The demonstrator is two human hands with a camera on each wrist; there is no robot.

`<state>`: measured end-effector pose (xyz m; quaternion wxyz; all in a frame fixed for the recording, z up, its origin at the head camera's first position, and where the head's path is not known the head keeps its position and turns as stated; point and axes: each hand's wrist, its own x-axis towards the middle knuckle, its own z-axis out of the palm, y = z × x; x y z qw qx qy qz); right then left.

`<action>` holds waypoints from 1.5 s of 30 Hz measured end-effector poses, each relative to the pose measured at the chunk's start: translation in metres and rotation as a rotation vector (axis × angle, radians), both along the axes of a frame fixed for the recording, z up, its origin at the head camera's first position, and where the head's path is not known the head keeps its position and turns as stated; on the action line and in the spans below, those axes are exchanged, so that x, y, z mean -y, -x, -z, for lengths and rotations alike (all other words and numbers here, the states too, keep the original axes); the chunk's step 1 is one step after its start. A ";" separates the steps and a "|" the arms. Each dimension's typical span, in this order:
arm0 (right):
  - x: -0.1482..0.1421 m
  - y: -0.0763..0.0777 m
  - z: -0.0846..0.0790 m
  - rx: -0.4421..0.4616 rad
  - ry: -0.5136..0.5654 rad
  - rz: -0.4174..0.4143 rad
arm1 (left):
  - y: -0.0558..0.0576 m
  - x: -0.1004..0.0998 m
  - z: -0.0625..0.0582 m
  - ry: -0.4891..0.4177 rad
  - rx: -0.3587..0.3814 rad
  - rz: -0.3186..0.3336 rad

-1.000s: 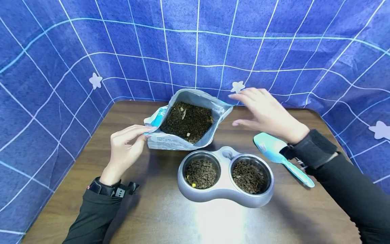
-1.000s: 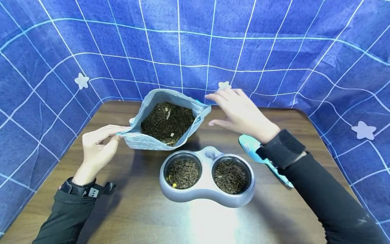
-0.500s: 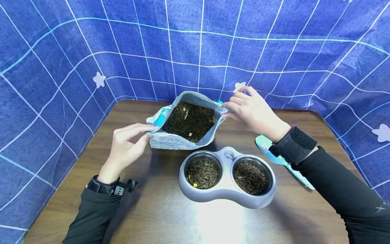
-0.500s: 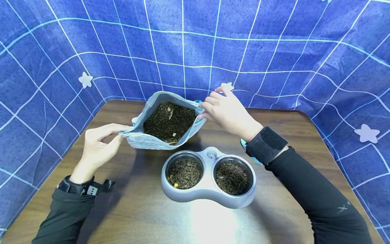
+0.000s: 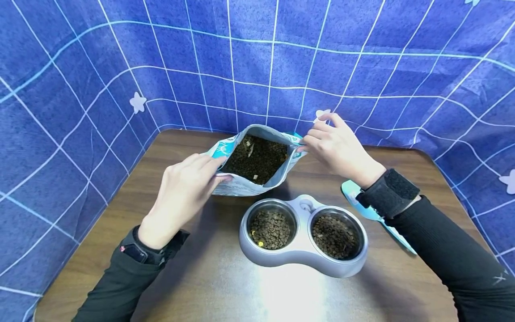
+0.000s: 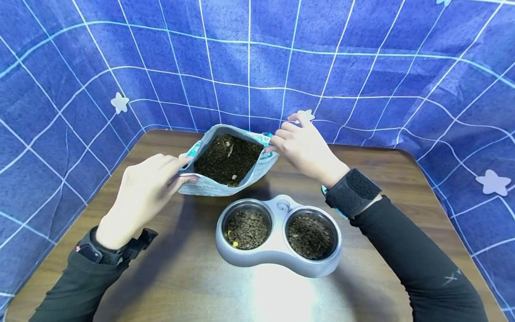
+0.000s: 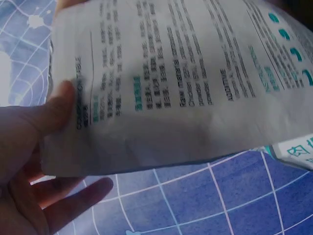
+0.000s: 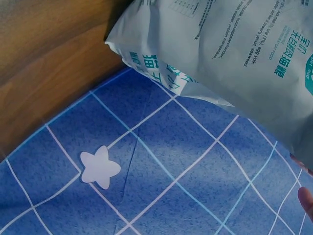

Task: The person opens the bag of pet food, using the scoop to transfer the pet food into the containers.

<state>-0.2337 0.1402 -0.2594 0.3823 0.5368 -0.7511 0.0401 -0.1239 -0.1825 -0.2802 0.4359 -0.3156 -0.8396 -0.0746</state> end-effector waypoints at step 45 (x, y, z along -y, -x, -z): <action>0.043 -0.020 0.011 0.032 0.097 -0.032 | -0.002 0.014 0.000 -0.058 0.049 -0.022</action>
